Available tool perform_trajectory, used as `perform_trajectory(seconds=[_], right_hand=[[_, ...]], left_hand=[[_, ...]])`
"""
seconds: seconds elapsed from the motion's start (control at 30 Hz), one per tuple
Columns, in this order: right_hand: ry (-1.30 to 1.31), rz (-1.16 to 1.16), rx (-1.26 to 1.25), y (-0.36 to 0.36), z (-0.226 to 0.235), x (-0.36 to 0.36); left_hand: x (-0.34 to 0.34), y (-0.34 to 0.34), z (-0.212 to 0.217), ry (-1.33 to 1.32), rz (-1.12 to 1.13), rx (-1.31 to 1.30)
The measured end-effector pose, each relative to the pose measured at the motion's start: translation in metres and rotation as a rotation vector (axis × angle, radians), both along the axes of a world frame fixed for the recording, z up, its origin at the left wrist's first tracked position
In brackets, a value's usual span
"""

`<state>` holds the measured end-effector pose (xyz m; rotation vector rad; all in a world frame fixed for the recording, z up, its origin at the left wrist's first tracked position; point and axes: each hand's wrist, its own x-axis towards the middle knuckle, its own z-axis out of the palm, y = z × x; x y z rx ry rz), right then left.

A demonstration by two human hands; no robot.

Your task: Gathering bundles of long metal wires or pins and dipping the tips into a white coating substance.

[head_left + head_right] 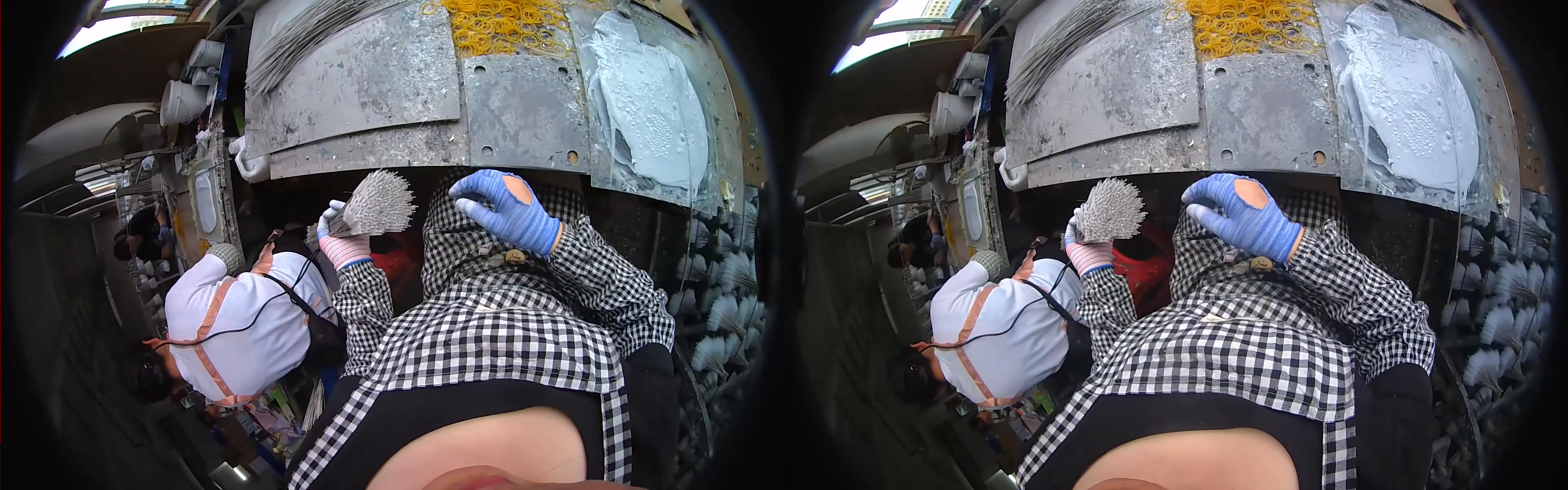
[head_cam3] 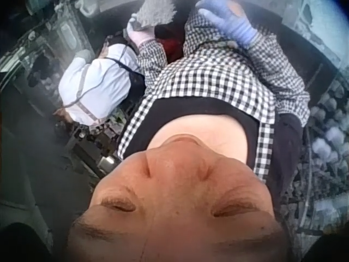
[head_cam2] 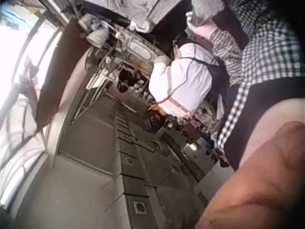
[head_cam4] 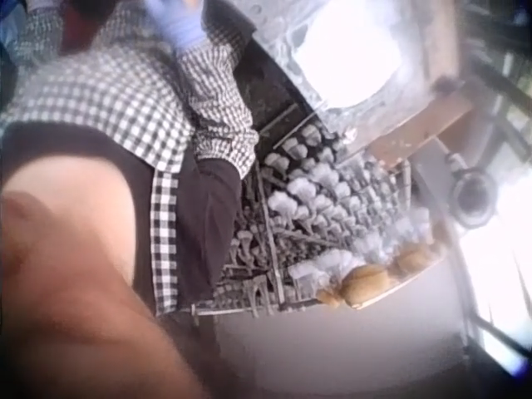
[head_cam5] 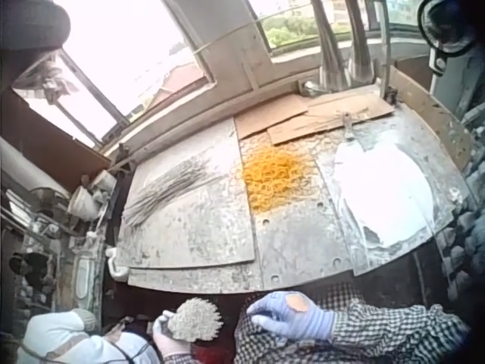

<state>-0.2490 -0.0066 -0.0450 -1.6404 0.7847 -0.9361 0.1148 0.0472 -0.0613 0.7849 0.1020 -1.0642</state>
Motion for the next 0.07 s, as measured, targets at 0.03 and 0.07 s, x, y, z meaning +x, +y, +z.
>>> perform_trajectory(seconds=[0.03,0.07], right_hand=[[0.007,0.018,0.102,-0.0010,0.0061,0.0010],[0.002,0.006,0.157,-0.0010,0.0118,0.0022]], left_hand=[[0.0021,0.0000,-0.0024,0.024,0.000,0.017],[0.0044,-0.0003,-0.0051,0.005,-0.009,0.012]])
